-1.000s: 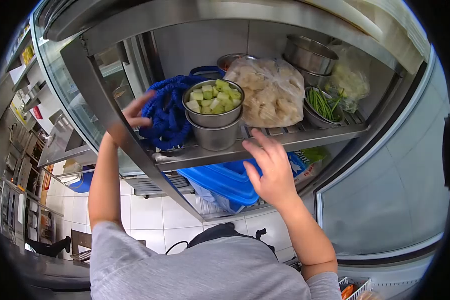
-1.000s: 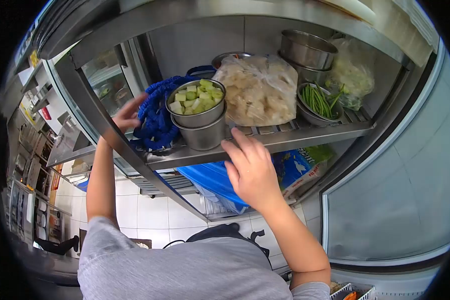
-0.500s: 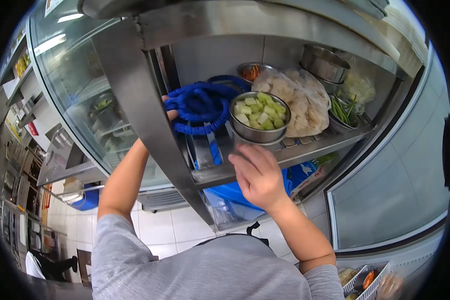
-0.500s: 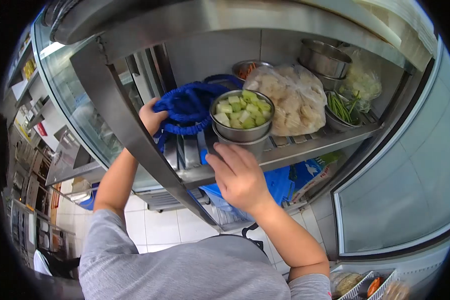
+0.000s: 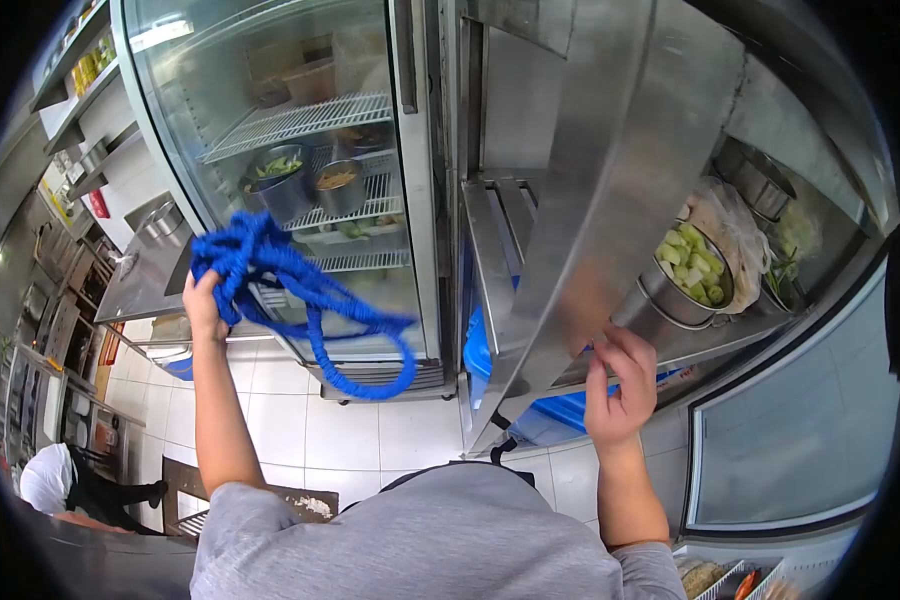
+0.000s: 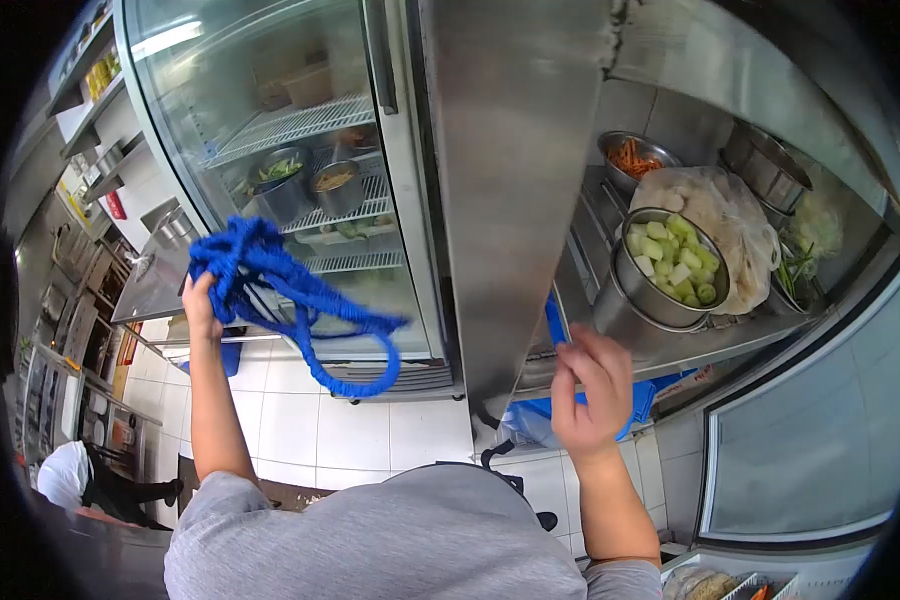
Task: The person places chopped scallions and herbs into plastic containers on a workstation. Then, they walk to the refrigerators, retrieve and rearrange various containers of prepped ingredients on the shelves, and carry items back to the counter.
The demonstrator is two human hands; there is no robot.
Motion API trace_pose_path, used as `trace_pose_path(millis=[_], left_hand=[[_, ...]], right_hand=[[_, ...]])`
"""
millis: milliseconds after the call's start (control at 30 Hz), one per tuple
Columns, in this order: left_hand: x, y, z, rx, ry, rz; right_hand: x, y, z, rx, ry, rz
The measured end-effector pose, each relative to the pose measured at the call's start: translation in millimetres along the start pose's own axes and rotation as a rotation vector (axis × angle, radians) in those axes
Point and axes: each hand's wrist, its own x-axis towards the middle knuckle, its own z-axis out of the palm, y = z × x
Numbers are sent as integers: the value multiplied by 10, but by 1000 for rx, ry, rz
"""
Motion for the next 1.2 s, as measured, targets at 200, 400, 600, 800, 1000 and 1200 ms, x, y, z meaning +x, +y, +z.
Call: trace_pose_path(millis=[200, 400, 600, 800, 1000, 1200], left_hand=[[-576, -1407, -642, 1187, -190, -17], [-2035, -2851, -696, 1510, -1012, 19], [-3345, -3371, 451, 1115, -1517, -99], [-4802, -3168, 2045, 749, -2045, 147], [-6284, -2104, 3441, 575, -2316, 109], [-7018, -838, 3904, 83, -2453, -783]], right_hand=[[-435, -95, -103, 14, 26, 122], [-1157, -33, -442, -169, 66, 313], [-2341, 24, -930, -378, -34, 726], [-3713, -142, -1633, -435, -221, 1327], [-4541, -378, -2356, -591, -233, 1576], [-4522, 150, -2481, -77, 368, 1130]])
